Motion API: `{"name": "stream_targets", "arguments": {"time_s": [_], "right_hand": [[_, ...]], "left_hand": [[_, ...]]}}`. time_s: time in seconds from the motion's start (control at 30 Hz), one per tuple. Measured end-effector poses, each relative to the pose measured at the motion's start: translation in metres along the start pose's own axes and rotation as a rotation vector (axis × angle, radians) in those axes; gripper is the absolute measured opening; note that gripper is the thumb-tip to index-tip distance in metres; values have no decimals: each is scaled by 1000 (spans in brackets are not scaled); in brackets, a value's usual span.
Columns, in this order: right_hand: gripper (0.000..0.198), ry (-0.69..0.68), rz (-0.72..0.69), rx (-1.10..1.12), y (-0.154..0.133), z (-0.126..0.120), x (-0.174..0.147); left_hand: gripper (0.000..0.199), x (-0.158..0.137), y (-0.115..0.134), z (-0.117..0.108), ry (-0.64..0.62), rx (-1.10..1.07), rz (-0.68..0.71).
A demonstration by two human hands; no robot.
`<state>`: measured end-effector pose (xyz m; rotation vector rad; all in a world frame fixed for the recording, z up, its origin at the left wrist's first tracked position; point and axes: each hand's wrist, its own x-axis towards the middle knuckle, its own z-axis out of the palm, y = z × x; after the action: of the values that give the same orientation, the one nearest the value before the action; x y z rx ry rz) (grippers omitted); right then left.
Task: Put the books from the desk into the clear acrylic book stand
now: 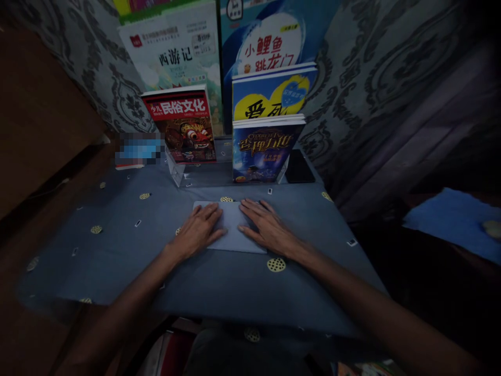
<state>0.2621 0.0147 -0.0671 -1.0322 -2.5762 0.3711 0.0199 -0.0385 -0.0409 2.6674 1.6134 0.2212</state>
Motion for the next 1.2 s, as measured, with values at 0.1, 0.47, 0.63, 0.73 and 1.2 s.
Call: {"name": "stream_targets", "arguments": {"time_s": [0.1,0.47,0.63,0.73,1.2], "right_hand": [[55,2,-10,-9,2,1,-1],[49,17,-17,102,6,-1,-1],[48,7,35,292,12,-10,2],[54,34,52,421,13,-16,3],[38,125,167,879,12,-26,3]], "left_hand": [[67,-8,8,-4,-13,-48,179],[29,-15,21,-7,116,184,369],[32,-12,23,-10,101,189,298],[35,-9,21,-14,119,70,200],[39,-7,14,-45,244,-560,-280]]}}
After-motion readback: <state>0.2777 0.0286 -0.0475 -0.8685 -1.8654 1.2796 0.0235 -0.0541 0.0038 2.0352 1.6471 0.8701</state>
